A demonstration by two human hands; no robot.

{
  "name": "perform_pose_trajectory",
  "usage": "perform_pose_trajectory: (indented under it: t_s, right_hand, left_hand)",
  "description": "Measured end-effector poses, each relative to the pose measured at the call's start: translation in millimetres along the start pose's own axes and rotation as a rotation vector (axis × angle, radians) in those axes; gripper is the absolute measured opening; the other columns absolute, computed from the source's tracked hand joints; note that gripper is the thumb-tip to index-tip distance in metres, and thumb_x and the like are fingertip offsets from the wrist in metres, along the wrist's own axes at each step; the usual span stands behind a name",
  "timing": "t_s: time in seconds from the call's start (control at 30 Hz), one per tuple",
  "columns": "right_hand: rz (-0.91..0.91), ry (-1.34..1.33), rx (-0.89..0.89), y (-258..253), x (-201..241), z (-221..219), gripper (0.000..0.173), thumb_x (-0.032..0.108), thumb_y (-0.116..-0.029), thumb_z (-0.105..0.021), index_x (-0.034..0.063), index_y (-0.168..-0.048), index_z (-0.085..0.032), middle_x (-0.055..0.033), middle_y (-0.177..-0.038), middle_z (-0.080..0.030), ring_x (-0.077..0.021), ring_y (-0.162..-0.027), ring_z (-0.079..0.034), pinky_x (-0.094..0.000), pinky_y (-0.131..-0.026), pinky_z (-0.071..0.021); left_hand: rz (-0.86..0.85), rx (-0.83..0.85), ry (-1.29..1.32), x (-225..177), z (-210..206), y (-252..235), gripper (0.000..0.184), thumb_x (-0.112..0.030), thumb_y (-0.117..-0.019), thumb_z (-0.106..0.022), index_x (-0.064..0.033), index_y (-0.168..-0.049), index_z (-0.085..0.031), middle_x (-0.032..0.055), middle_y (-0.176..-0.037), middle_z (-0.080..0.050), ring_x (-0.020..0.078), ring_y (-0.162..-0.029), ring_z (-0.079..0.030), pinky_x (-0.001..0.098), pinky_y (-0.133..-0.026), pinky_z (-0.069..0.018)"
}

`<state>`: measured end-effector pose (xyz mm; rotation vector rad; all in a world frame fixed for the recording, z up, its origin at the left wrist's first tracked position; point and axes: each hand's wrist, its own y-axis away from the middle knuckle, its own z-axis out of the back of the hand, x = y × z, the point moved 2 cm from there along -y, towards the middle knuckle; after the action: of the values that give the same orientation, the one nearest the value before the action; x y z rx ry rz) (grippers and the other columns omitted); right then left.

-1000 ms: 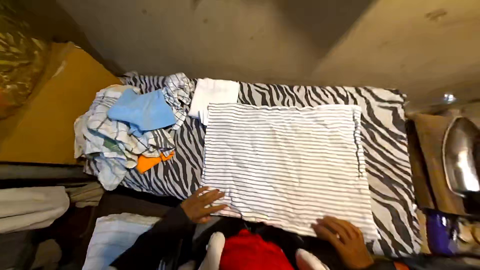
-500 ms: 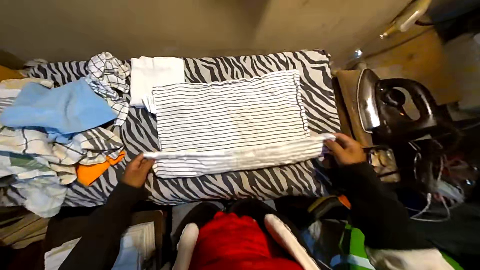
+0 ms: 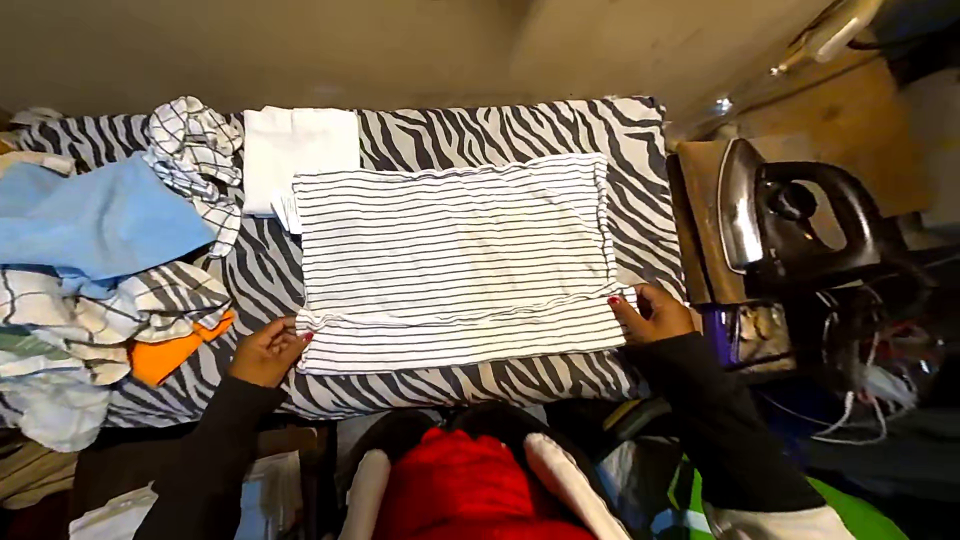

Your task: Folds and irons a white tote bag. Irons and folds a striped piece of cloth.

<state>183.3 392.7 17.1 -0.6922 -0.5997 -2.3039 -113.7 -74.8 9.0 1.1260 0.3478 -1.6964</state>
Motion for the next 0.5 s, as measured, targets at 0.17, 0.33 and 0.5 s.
perform_pose_trajectory:
  t_s: [0.17,0.33,0.5]
  right_hand:
    - [0.037,-0.079,-0.069,0.2,5.7,-3.7,0.033,0.017,-0.1081,-0.046,-0.0097,-0.118,-0.063,-0.0167,-0.091,-0.068,-0.0141,-0.081,-0.066,-0.0333,-0.08,-0.0551]
    - [0.211,0.432,-0.263,-19.1,3.0,51.5,0.047,0.025,-0.1025,-0.06,-0.0071,-0.137,-0.058,-0.0391,-0.128,-0.059,-0.0599,-0.117,-0.058,-0.0743,-0.097,-0.0448]
    - [-0.142,0.628,-0.507,-38.1,3.2,136.0,0.061,0.027,-0.1064,-0.053,-0.0073,-0.154,-0.033,-0.0439,-0.148,-0.039,-0.0672,-0.135,-0.038,-0.0805,-0.103,-0.0332]
  left_hand:
    - [0.013,-0.062,0.143,-2.3,-11.0,2.9,0.017,0.002,-0.0958,-0.057,0.0068,-0.112,-0.061,-0.0072,-0.082,-0.066,-0.0097,-0.069,-0.059,0.0104,-0.066,-0.0493]
    - [0.088,-0.036,0.117,4.4,-11.8,-2.2,0.018,-0.001,-0.0968,-0.058,0.0027,-0.114,-0.061,-0.0095,-0.071,-0.06,-0.0079,-0.057,-0.053,0.0106,-0.053,-0.0442]
    - [0.142,-0.031,0.053,-11.8,-14.1,3.0,0.017,-0.003,-0.0988,-0.06,0.0048,-0.114,-0.062,-0.0055,-0.074,-0.062,-0.0078,-0.06,-0.054,0.0114,-0.057,-0.0444]
